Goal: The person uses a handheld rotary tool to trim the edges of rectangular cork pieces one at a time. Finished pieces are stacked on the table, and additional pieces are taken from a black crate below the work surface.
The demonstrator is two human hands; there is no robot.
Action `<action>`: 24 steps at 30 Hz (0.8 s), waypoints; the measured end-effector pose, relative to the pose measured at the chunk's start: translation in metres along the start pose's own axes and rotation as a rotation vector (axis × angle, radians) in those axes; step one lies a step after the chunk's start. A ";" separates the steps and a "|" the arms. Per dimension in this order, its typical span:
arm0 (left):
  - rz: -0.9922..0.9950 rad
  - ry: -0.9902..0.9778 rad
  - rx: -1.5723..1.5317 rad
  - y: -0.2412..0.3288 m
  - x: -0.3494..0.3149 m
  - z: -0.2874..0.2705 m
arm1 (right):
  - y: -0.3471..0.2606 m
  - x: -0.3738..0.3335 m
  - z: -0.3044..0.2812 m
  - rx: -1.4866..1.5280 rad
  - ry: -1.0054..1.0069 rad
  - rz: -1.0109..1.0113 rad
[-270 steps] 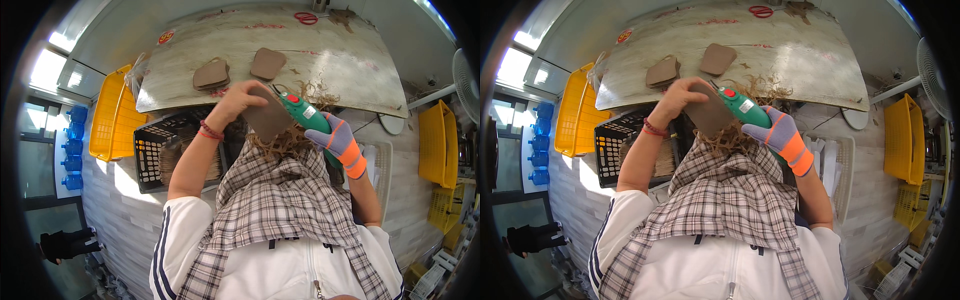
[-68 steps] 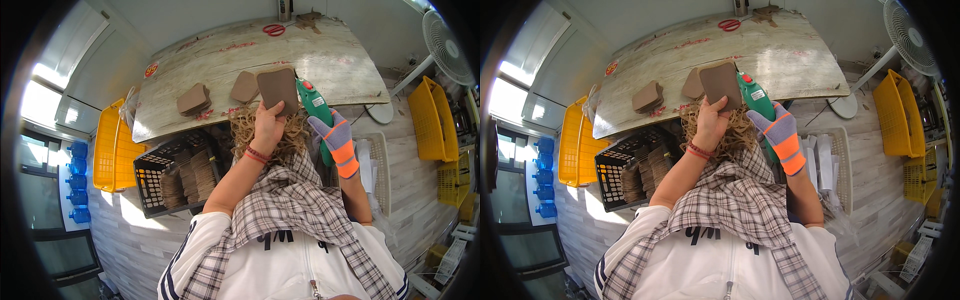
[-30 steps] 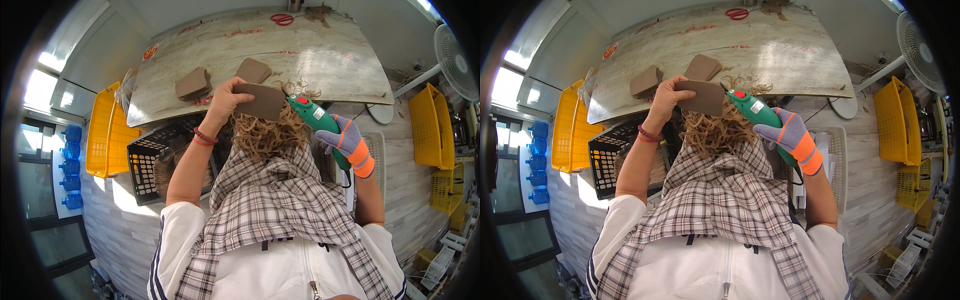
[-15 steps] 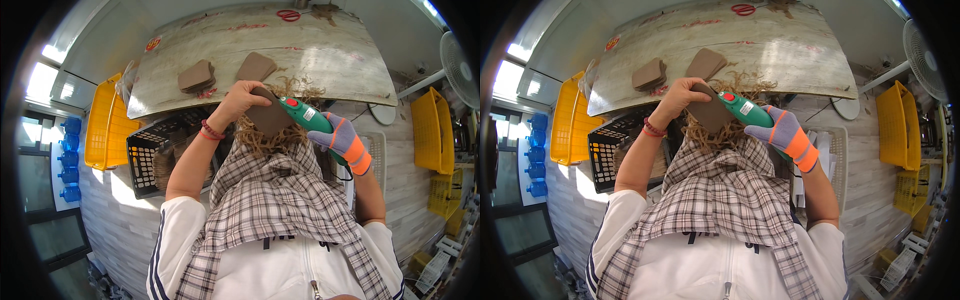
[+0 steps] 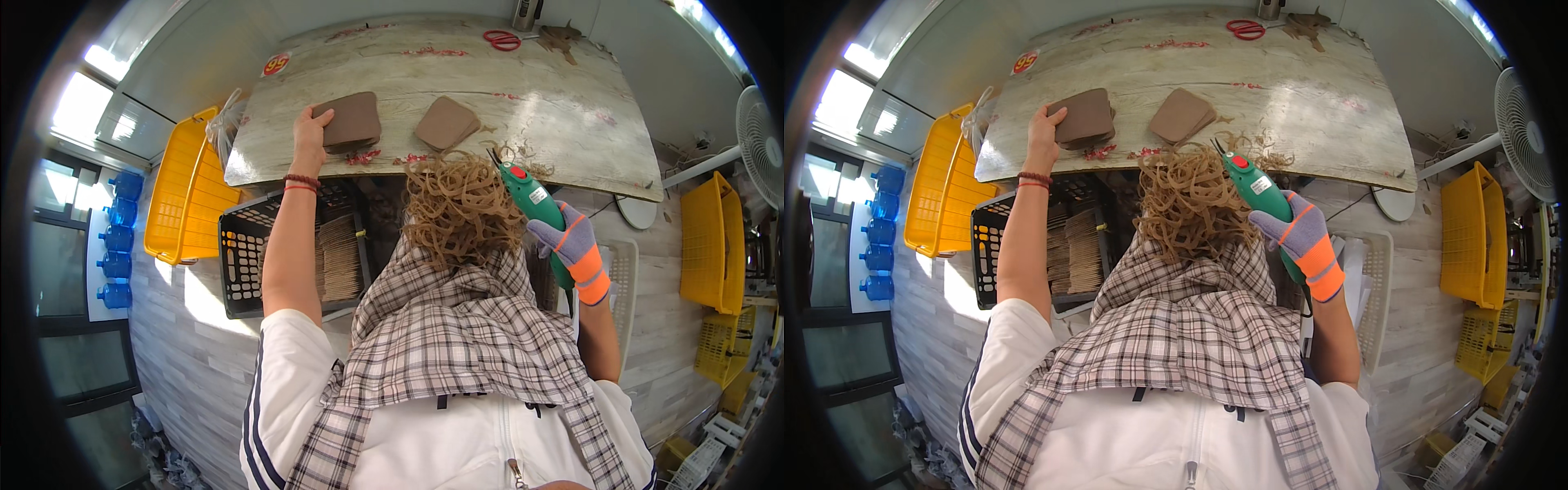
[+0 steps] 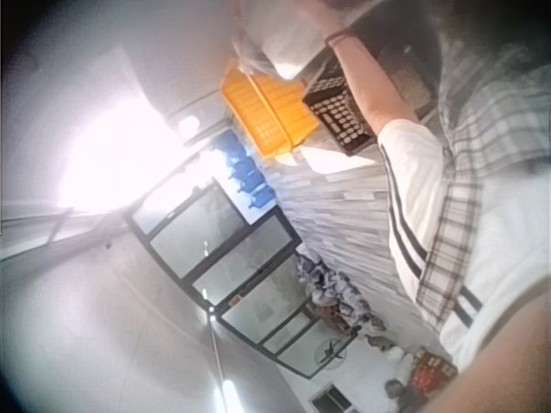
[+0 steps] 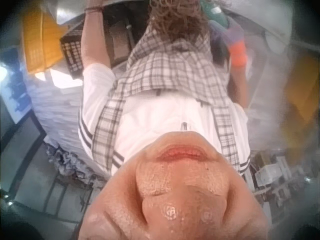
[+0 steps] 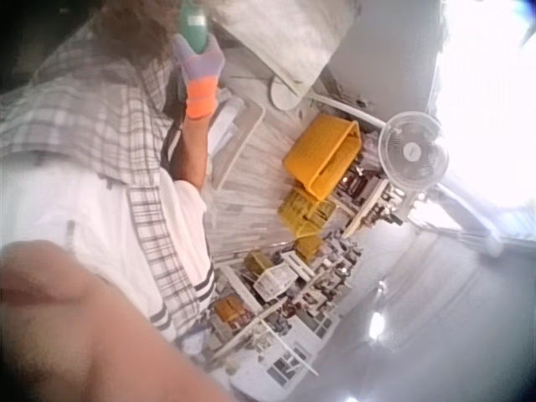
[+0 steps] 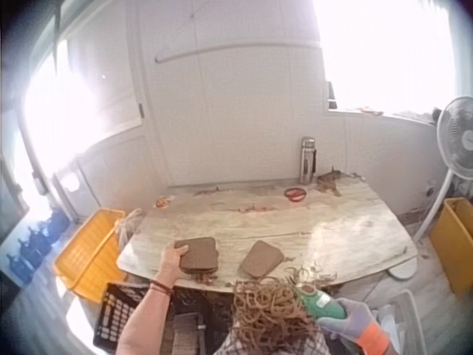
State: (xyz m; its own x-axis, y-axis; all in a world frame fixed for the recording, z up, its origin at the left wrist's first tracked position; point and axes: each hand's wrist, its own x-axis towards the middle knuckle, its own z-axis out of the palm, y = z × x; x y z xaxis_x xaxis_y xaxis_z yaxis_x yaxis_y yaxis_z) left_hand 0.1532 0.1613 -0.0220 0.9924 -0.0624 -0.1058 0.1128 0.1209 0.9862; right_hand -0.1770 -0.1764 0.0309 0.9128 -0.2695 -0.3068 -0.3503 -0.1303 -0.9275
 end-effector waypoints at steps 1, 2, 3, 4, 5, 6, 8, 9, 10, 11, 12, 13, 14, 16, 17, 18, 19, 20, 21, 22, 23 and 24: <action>0.090 0.067 0.278 -0.010 0.015 -0.008 | 0.005 0.001 -0.001 0.005 0.011 -0.002; 0.178 0.126 0.552 -0.011 0.017 -0.001 | 0.010 0.002 -0.002 0.007 0.023 0.008; 0.268 0.188 0.826 -0.010 0.018 0.004 | 0.015 0.003 -0.003 0.009 0.034 0.017; 0.398 0.270 1.170 -0.019 0.012 0.014 | 0.019 0.003 -0.004 0.012 0.043 0.026; 0.633 0.258 1.309 -0.024 0.006 0.032 | 0.023 0.002 -0.005 0.026 0.059 0.034; 0.873 0.252 1.442 -0.027 0.000 0.046 | 0.025 0.000 -0.006 0.041 0.070 0.040; 1.077 0.057 1.385 -0.044 -0.020 0.088 | 0.029 0.000 -0.006 0.056 0.090 0.044; 1.001 -0.011 1.379 -0.053 -0.031 0.107 | 0.030 0.000 -0.005 0.056 0.091 0.043; 0.929 -0.082 1.364 -0.064 -0.037 0.126 | 0.031 0.000 -0.006 0.054 0.100 0.042; 0.777 -0.081 1.338 -0.078 -0.038 0.136 | 0.033 0.000 -0.007 0.040 0.093 0.041; 0.627 -0.081 1.310 -0.091 -0.040 0.144 | 0.037 0.000 -0.007 0.028 0.087 0.040; 0.478 -0.081 1.277 -0.102 -0.038 0.148 | 0.040 0.000 -0.008 0.015 0.081 0.039; 0.510 -0.078 1.270 -0.099 -0.043 0.153 | 0.046 -0.001 -0.008 0.051 0.091 0.037; 0.573 -0.073 1.253 -0.094 -0.054 0.160 | 0.052 -0.002 -0.010 0.036 0.119 0.037; 0.612 -0.044 1.210 -0.092 -0.056 0.161 | 0.054 -0.003 -0.011 0.028 0.123 0.036; 0.650 -0.016 1.166 -0.090 -0.058 0.162 | 0.055 -0.004 -0.010 0.017 0.128 0.028; 0.687 0.013 1.121 -0.088 -0.060 0.163 | 0.054 -0.003 -0.008 0.006 0.132 0.020; 0.620 -0.037 1.047 -0.082 -0.061 0.167 | 0.054 -0.002 -0.008 -0.007 0.141 0.012; 0.552 -0.086 0.973 -0.074 -0.063 0.170 | 0.053 -0.002 -0.007 0.023 0.140 0.013; 0.483 -0.133 0.899 -0.069 -0.064 0.172 | 0.051 -0.003 -0.007 0.052 0.138 0.013; 0.332 -0.150 0.621 -0.068 -0.065 0.173 | 0.050 -0.002 -0.006 0.079 0.132 0.012; 0.180 -0.163 0.343 -0.066 -0.066 0.174 | 0.049 -0.001 -0.006 0.065 0.137 -0.004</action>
State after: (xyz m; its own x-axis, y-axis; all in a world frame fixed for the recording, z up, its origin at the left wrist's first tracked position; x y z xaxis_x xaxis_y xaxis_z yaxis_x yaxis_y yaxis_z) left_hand 0.0720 -0.0154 -0.0584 0.9710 -0.2296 0.0667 -0.1120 -0.1905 0.9753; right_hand -0.1962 -0.1878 -0.0126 0.8754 -0.3974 -0.2752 -0.3283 -0.0709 -0.9419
